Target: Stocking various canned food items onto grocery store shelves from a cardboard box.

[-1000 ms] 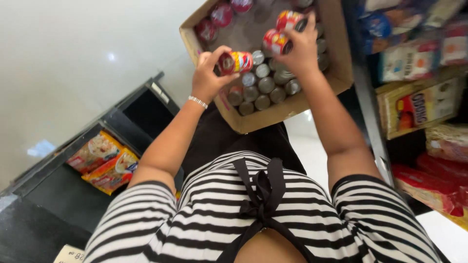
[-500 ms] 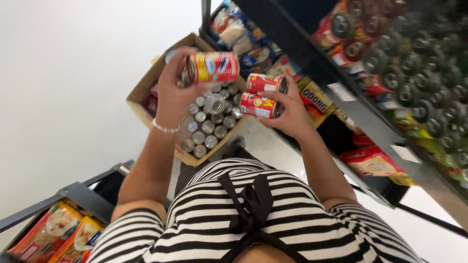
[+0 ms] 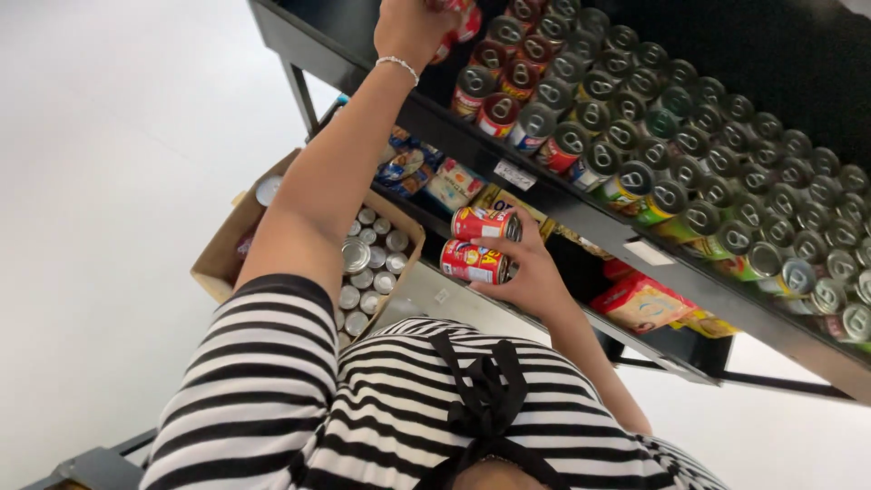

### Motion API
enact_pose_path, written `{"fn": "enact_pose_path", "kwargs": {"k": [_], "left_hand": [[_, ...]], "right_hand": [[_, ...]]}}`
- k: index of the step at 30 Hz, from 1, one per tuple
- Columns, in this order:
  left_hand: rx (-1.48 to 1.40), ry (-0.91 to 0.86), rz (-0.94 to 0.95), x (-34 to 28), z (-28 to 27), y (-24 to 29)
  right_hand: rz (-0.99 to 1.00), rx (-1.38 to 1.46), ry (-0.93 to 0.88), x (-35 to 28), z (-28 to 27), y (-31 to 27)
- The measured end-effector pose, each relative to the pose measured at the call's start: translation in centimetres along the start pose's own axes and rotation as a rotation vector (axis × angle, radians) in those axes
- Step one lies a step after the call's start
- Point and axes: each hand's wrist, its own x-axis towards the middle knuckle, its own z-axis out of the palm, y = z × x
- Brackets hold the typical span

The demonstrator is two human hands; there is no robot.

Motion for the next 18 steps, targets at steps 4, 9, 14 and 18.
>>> {"fn": "enact_pose_path", "kwargs": {"k": [4, 9, 14, 18], "left_hand": [[0.051, 0.028, -0.116, 0.9, 4.4, -0.3], [0.057, -0.296, -0.348, 2.8, 5.7, 0.4], [-0.318, -0.419, -0.328, 2.5, 0.8, -0.5], [-0.585, -0.712, -0.444, 1.6, -1.6, -0.5]], "right_hand": [[0.011, -0.036, 0.018, -1.2, -0.9, 0.6], [0.019, -0.059, 0.031, -1.2, -0.6, 2.0], [0.062, 0.030, 0.011, -0.6, -0.5, 1.6], [0.143, 0.070, -0.059, 0.2, -0.1, 1.5]]}}
